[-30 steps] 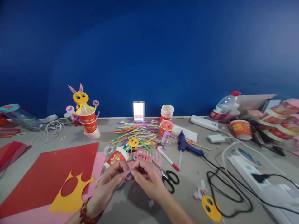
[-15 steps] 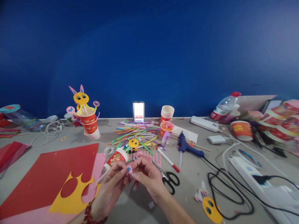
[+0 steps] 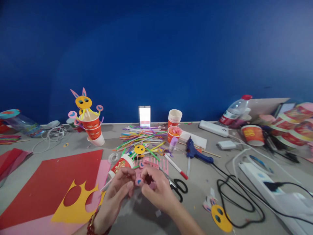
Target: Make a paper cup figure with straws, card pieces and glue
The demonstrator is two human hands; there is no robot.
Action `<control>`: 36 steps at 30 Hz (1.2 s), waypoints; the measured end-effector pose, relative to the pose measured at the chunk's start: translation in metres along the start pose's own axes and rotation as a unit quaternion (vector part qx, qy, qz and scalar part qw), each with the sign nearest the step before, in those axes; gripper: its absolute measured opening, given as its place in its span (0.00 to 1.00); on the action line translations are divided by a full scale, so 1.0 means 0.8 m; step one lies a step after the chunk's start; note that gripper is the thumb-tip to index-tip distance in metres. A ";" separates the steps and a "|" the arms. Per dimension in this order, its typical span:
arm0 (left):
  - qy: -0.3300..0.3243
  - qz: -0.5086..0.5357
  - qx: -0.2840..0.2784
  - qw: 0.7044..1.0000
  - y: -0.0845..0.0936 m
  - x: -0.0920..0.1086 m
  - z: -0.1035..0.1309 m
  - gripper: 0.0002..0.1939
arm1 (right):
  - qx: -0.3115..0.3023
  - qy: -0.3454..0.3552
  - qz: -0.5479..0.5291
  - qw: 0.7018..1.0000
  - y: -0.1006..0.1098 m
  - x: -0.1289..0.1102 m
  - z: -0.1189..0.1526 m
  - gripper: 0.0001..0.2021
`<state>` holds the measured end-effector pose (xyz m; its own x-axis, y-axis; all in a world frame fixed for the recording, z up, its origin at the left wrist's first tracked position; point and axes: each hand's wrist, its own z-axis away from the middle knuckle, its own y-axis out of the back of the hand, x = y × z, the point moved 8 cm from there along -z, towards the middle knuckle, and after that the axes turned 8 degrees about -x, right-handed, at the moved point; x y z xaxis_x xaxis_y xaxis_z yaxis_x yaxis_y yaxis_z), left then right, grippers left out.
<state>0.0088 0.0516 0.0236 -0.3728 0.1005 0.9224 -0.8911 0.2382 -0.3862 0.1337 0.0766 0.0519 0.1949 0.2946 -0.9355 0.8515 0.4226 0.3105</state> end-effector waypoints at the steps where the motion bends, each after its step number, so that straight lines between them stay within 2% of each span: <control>1: -0.009 -0.034 -0.008 0.999 -0.001 0.006 -0.001 0.11 | -0.014 0.001 0.019 1.000 -0.002 -0.001 0.000 0.06; 3: -0.017 -0.083 -0.027 0.996 -0.004 0.014 -0.004 0.10 | -0.031 0.003 0.034 0.999 -0.005 -0.003 0.001 0.07; 6: -0.021 -0.099 -0.042 0.994 -0.006 0.017 -0.006 0.12 | -0.042 -0.002 0.013 0.999 -0.008 0.000 0.000 0.08; 9: -0.003 -0.062 -0.034 0.998 -0.002 0.010 -0.005 0.14 | -0.033 -0.032 -0.093 0.995 -0.008 0.011 -0.002 0.06; 12: 0.020 -0.001 -0.006 1.000 0.004 -0.001 -0.004 0.15 | -0.015 -0.064 -0.235 0.970 -0.011 0.024 -0.004 0.13; 16: 0.029 0.028 0.013 0.999 0.004 -0.009 -0.005 0.17 | -0.003 -0.084 -0.309 0.947 -0.020 0.032 -0.003 0.17; 18: 0.030 -0.005 0.007 1.000 0.004 -0.004 -0.002 0.16 | 0.014 -0.087 -0.315 0.945 -0.018 0.036 -0.002 0.16; 20: 0.016 -0.091 0.014 0.996 0.011 0.014 0.004 0.14 | 0.053 -0.082 -0.324 0.941 -0.005 0.039 0.000 0.15; 22: -0.027 -0.226 0.055 0.972 0.032 0.046 0.012 0.11 | 0.107 -0.067 -0.329 0.936 0.015 0.041 0.002 0.15; 25: -0.081 -0.445 0.125 0.883 0.070 0.094 0.015 0.16 | 0.165 -0.050 -0.329 0.929 0.040 0.039 0.005 0.14; 27: -0.052 -0.548 0.140 0.823 0.093 0.102 0.006 0.21 | 0.172 -0.050 -0.326 0.929 0.044 0.038 0.005 0.15; 28: -0.027 -0.580 0.130 0.804 0.102 0.099 -0.002 0.23 | 0.170 -0.052 -0.321 0.930 0.044 0.038 0.004 0.15; 31: 0.045 -0.618 0.084 0.780 0.114 0.075 -0.020 0.29 | 0.165 -0.054 -0.297 0.939 0.040 0.039 0.003 0.15; 36: 0.074 -0.607 0.045 0.790 0.104 0.050 -0.021 0.30 | 0.177 -0.051 -0.278 0.943 0.044 0.041 0.002 0.16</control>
<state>-0.0759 0.0920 0.0282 0.7983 -0.0368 0.6012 -0.5869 0.1771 0.7901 0.1708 0.0999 0.0320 -0.2992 0.0211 -0.9540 0.9415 0.1688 -0.2916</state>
